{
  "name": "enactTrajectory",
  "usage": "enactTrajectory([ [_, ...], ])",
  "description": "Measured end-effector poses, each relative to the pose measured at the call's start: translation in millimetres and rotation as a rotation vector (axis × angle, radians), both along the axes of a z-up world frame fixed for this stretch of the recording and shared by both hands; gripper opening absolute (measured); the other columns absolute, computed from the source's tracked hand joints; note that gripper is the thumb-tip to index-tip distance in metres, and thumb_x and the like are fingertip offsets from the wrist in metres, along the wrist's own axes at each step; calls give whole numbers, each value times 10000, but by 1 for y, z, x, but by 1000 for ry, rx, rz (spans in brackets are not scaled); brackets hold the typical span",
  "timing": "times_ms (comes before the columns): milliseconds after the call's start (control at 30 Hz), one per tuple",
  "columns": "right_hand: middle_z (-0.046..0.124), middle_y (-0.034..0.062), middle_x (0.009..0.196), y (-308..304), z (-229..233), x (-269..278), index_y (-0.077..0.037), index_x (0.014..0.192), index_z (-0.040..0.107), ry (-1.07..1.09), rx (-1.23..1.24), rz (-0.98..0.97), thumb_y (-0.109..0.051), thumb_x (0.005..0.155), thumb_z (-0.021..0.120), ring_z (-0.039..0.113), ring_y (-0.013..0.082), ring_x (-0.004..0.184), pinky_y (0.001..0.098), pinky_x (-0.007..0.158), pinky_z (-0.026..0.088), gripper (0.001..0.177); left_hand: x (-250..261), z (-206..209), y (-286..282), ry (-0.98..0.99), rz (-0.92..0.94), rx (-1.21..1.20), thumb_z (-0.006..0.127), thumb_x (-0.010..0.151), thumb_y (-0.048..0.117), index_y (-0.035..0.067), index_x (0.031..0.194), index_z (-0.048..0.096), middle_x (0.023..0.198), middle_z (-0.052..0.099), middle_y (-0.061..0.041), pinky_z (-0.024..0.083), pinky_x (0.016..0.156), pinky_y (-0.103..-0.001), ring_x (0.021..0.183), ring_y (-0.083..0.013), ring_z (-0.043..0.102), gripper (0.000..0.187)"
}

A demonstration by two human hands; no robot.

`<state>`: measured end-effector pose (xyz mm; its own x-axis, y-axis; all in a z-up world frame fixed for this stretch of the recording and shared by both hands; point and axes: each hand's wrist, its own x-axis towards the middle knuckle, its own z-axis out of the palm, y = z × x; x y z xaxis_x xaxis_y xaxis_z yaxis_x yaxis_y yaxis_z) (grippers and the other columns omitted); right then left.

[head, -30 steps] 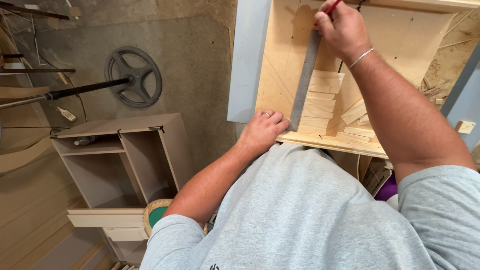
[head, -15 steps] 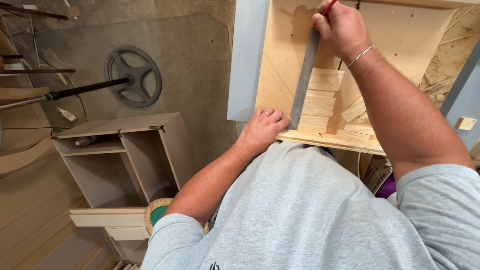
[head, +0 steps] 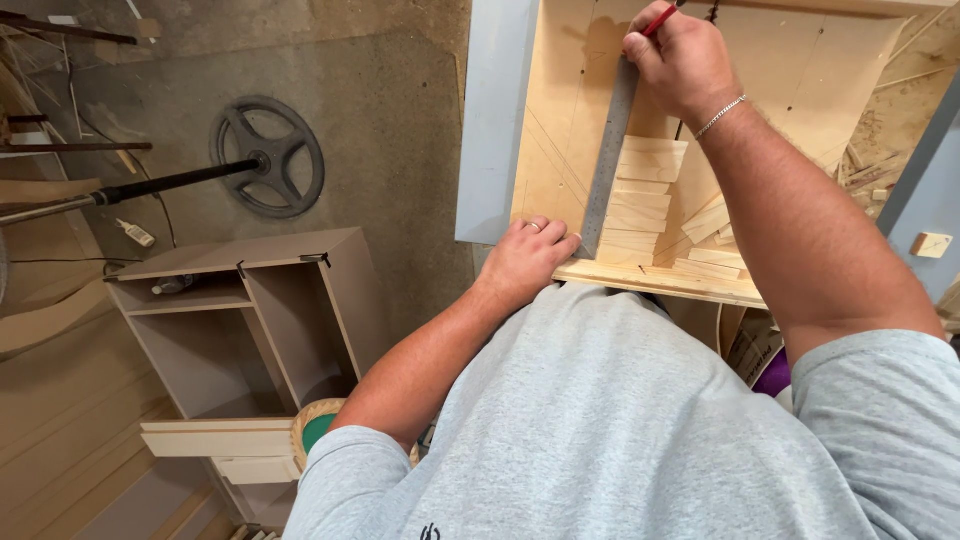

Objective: Organizing wooden blocks and preparing them for cutting on a table saw sled using a ruler and pencil.

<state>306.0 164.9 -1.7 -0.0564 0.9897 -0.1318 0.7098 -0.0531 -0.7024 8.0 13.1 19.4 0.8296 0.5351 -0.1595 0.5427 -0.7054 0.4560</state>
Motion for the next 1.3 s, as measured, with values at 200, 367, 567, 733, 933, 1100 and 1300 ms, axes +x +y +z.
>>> enactTrajectory([
  [200, 705, 79, 901, -18, 26, -14, -61, 1057, 602, 138, 112, -165, -105, 1130, 577, 680, 238, 819, 377, 741, 533, 89, 0, -4, -1, -4, 0, 55, 621, 796, 116, 195, 1149, 637, 1000, 577, -26, 456, 726, -415, 950, -274, 589, 362],
  [367, 663, 100, 954, -51, 37, -37, -31, 1093, 606, 143, 133, -186, -46, 1132, 514, 657, 205, 836, 301, 687, 567, 101, 0, -6, -3, -22, 18, 73, 593, 780, 105, 172, 1101, 640, 972, 575, -37, 443, 711, -416, 904, -279, 580, 332],
  [567, 725, 160, 1093, -67, 40, -46, -14, 1156, 684, 76, 264, -108, -117, 1085, 544, 687, 333, 959, 421, 829, 523, 187, -2, -9, -6, 4, 11, 51, 592, 781, 127, 151, 1117, 642, 991, 581, -53, 443, 722, -419, 905, -291, 577, 340],
  [733, 732, 62, 1065, -82, 7, -42, -181, 1205, 715, -154, 263, 15, -169, 1047, 659, 710, 309, 1041, 442, 907, 565, 168, -7, -34, -16, -208, 151, 268, 596, 872, 225, 197, 909, 604, 838, 494, -4, 487, 685, -357, 839, -242, 607, 47],
  [933, 747, 119, 1112, -84, 18, -57, -136, 1243, 690, -86, 186, 125, -172, 1002, 661, 703, 348, 1086, 479, 963, 563, 245, -27, 4, -1, -107, 227, 200, 746, 534, 273, 146, 820, 584, 826, 520, -48, 511, 737, -418, 855, -309, 628, 352],
  [1100, 730, 147, 1148, -77, 36, -49, -126, 1265, 695, 164, 128, 1, -256, 1057, 602, 673, 398, 1110, 514, 987, 529, 263, -39, -11, -3, -60, 246, 222, 751, 518, 325, 135, 816, 572, 825, 511, -59, 520, 738, -423, 841, -318, 638, 396],
  [1300, 719, 112, 1013, -74, -6, -22, -131, 1120, 725, 208, 281, -263, -161, 1010, 668, 702, 351, 984, 458, 875, 551, 128, -38, -22, -6, -57, 267, 192, 793, 542, 420, 134, 802, 564, 812, 496, -62, 548, 701, -431, 752, -331, 646, 449],
])
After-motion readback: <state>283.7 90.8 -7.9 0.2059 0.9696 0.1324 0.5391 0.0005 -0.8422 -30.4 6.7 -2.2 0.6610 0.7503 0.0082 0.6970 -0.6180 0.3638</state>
